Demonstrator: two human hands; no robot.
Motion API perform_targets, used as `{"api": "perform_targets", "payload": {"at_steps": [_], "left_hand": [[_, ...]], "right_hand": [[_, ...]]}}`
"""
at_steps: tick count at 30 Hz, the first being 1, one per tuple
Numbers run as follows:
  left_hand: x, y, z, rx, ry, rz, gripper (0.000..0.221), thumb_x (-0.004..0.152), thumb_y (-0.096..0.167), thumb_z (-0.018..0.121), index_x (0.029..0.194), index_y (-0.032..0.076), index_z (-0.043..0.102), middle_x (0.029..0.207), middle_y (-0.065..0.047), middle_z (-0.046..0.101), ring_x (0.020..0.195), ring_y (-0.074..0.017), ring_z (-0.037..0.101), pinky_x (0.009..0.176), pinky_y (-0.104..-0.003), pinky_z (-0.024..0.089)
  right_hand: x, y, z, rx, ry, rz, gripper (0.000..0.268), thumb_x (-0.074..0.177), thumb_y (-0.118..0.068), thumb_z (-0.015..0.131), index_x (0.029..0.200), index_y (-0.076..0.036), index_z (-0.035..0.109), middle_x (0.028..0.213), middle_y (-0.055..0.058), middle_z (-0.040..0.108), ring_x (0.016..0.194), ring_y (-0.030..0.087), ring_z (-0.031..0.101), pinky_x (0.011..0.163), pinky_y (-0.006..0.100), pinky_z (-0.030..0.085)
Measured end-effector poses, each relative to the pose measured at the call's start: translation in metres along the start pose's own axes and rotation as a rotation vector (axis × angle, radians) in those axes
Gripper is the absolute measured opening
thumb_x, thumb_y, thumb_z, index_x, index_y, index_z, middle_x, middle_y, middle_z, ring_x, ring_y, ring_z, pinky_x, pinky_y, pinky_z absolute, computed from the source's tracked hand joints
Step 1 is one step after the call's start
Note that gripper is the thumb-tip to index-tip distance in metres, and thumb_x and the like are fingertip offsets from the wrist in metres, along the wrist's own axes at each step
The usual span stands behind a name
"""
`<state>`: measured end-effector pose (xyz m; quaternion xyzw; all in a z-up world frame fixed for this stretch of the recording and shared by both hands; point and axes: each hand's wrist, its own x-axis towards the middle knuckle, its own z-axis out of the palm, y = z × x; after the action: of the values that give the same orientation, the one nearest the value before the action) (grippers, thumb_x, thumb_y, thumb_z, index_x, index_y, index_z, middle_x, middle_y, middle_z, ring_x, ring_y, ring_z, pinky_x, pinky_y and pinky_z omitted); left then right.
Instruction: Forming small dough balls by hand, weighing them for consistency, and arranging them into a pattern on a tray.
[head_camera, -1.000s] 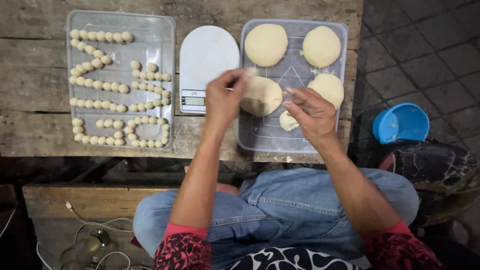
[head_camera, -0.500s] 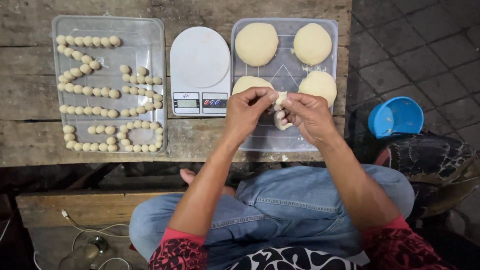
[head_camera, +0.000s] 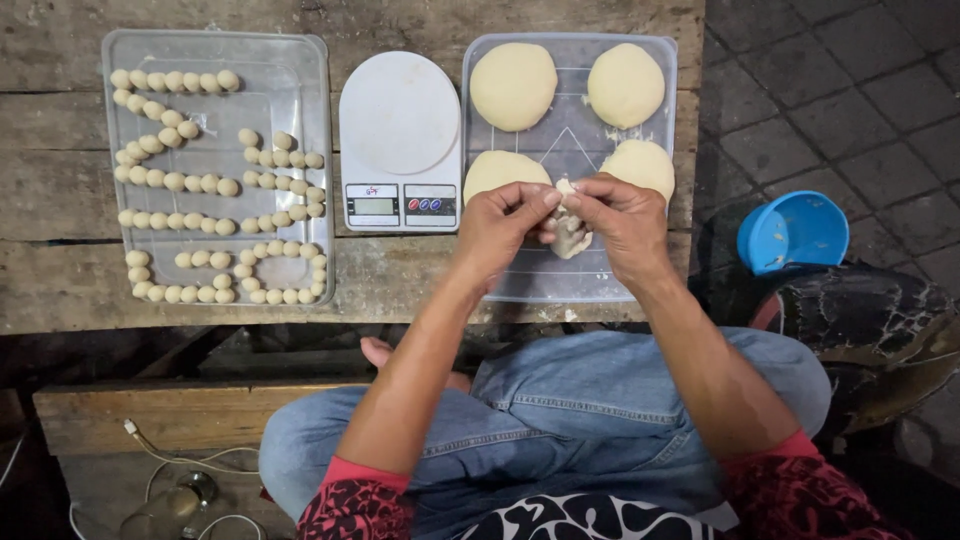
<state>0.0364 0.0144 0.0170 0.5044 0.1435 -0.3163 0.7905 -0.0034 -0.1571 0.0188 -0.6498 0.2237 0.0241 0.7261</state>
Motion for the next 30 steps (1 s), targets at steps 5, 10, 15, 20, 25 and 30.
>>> {"api": "perform_targets", "payload": {"at_steps": [5,10,15,20,25,30], "left_hand": [[-0.011,0.021,0.006,0.139,-0.046,0.186,0.032,0.094,0.014,0.077,0.122,0.002,0.07,0.085,-0.014,0.074,0.075,-0.0139,0.072,0.066,-0.028,0.067],[-0.004,0.008,0.0,0.259,-0.075,0.312,0.034,0.082,0.015,0.089,0.114,0.008,0.078,0.088,-0.007,0.071,0.08,-0.009,0.07,0.069,-0.026,0.064],[-0.005,0.011,0.002,0.253,0.009,0.294,0.022,0.089,0.016,0.084,0.109,0.007,0.08,0.085,-0.005,0.076,0.077,-0.0063,0.068,0.067,-0.022,0.062],[-0.005,0.014,0.0,0.144,-0.024,0.234,0.035,0.088,0.014,0.084,0.119,0.001,0.073,0.089,-0.014,0.078,0.076,-0.0095,0.07,0.064,-0.025,0.064],[-0.013,0.019,0.008,0.192,-0.03,0.235,0.033,0.092,0.027,0.083,0.118,0.009,0.076,0.092,-0.005,0.076,0.082,-0.006,0.067,0.074,-0.026,0.062],[-0.022,0.022,0.019,0.204,-0.106,0.182,0.039,0.111,0.034,0.052,0.134,0.007,0.068,0.111,-0.014,0.075,0.109,-0.019,0.067,0.102,-0.04,0.055]], "right_hand": [[0.001,0.007,-0.004,0.068,0.044,0.093,0.013,0.091,-0.005,0.081,0.102,0.001,0.077,0.076,0.01,0.072,0.063,0.008,0.067,0.055,0.02,0.06],[0.007,0.024,-0.015,0.234,0.033,0.187,0.012,0.094,-0.005,0.077,0.101,0.005,0.075,0.076,0.014,0.072,0.059,0.014,0.071,0.049,0.027,0.062],[-0.001,-0.01,0.001,0.05,-0.01,0.053,0.037,0.089,-0.005,0.082,0.121,0.006,0.066,0.082,0.014,0.073,0.066,0.012,0.072,0.055,0.021,0.063],[0.005,0.007,-0.01,-0.003,-0.067,-0.134,0.022,0.089,0.003,0.081,0.107,0.008,0.072,0.081,0.016,0.071,0.069,0.015,0.072,0.056,0.025,0.062],[0.004,0.008,-0.006,-0.089,-0.088,-0.327,0.013,0.09,0.005,0.082,0.1,0.009,0.075,0.081,0.014,0.067,0.071,0.012,0.065,0.059,0.026,0.057],[-0.005,-0.01,0.007,-0.467,-0.132,-0.688,0.011,0.092,-0.005,0.084,0.102,-0.001,0.081,0.086,0.011,0.07,0.067,0.02,0.067,0.058,0.032,0.053]]}}
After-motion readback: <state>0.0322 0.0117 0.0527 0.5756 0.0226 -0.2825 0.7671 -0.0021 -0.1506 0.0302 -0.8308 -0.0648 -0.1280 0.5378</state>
